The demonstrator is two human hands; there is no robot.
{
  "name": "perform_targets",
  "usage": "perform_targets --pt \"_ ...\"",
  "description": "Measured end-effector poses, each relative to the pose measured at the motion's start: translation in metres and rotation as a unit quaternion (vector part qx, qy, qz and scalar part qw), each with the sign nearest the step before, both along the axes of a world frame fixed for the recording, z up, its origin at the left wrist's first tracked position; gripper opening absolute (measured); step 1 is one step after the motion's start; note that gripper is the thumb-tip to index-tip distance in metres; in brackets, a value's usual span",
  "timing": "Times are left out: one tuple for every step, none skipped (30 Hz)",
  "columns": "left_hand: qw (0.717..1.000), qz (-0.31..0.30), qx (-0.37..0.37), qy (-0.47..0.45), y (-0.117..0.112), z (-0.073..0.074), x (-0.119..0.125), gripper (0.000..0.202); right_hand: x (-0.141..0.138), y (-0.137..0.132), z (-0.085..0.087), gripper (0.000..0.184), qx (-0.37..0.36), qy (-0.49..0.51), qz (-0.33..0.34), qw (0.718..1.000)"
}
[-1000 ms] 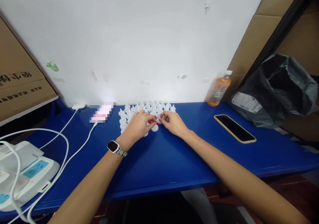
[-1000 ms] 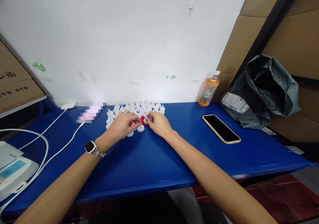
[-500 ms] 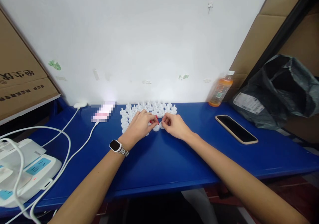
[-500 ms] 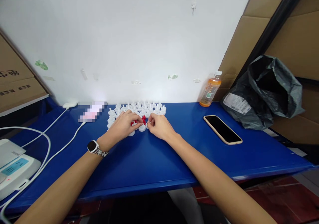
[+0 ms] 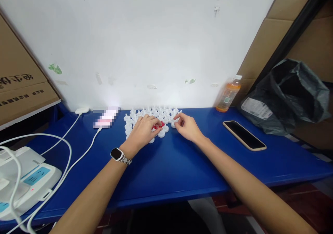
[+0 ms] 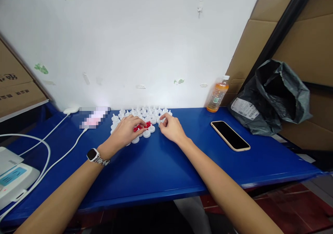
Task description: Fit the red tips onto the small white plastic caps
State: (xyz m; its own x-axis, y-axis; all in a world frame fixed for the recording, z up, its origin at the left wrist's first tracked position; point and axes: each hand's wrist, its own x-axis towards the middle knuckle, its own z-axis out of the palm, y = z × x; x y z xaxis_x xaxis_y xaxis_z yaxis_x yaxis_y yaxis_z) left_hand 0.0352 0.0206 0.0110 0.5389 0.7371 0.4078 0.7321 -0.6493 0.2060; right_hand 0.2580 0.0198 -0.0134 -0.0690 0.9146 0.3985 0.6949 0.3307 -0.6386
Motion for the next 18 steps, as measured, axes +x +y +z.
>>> perform_targets --pt "1.000 0.001 -0.001 -0.003 0.000 0.001 -0.001 0.018 0.003 0.002 -0.002 0.021 -0.010 -0.016 -0.018 1.000" --pt "1.000 0.001 -0.003 -0.006 0.000 0.001 -0.002 0.019 0.005 0.003 -0.005 0.022 -0.021 -0.030 -0.030 0.999" --pt "1.000 0.002 -0.005 -0.010 0.000 0.002 -0.003 0.019 0.006 0.005 -0.007 0.021 -0.032 -0.041 -0.034 0.998" --pt "1.000 0.003 -0.008 -0.013 -0.001 0.003 -0.004 0.019 0.005 0.007 -0.009 0.019 -0.039 -0.045 -0.030 0.998" --pt "1.000 0.004 -0.012 -0.018 -0.001 0.004 -0.005 0.019 0.003 0.009 -0.011 0.016 -0.042 -0.042 -0.018 0.998" --pt "1.000 0.006 -0.015 -0.024 -0.001 0.005 -0.006 0.019 0.001 0.011 -0.012 0.013 -0.040 -0.035 -0.003 0.999" --pt "0.999 0.008 -0.018 -0.030 -0.002 0.006 -0.007 0.019 -0.003 0.013 -0.013 0.011 -0.037 -0.025 0.014 0.999" --pt "0.999 0.010 -0.022 -0.038 -0.002 0.007 -0.008 0.020 -0.006 0.015 -0.014 0.010 -0.034 -0.014 0.027 0.999" --pt "0.998 0.011 -0.027 -0.047 -0.002 0.008 -0.010 0.021 -0.009 0.016 -0.014 0.011 -0.034 -0.004 0.038 0.999" --pt "0.998 0.009 -0.034 -0.059 -0.002 0.010 -0.012 0.022 -0.011 0.018 -0.014 0.012 -0.035 0.003 0.044 0.998" --pt "0.996 0.005 -0.041 -0.073 -0.002 0.011 -0.015 0.023 -0.013 0.018 -0.014 0.014 -0.037 0.008 0.048 0.998" --pt "0.995 -0.001 -0.049 -0.088 -0.002 0.013 -0.018 0.024 -0.013 0.019 -0.013 0.015 -0.039 0.013 0.048 0.998" --pt "0.993 -0.006 -0.056 -0.100 -0.003 0.015 -0.022 0.024 -0.012 0.019 -0.013 0.017 -0.038 0.017 0.047 0.998" --pt "0.992 -0.007 -0.065 -0.108 -0.003 0.017 -0.026 0.023 -0.011 0.018 -0.012 0.019 -0.034 0.022 0.044 0.998" --pt "0.991 -0.003 -0.077 -0.114 -0.004 0.019 -0.030 0.023 -0.009 0.017 -0.012 0.020 -0.026 0.026 0.041 0.998" --pt "0.988 0.003 -0.097 -0.116 -0.006 0.020 -0.034 0.023 -0.007 0.014 -0.011 0.019 -0.017 0.027 0.038 0.999" --pt "0.985 0.011 -0.124 -0.121 -0.008 0.022 -0.038 0.024 -0.006 0.011 -0.010 0.019 -0.006 0.018 0.037 0.999" --pt "0.980 0.018 -0.150 -0.128 -0.010 0.022 -0.042 0.026 -0.005 0.008 -0.009 0.018 0.004 0.001 0.033 0.999"
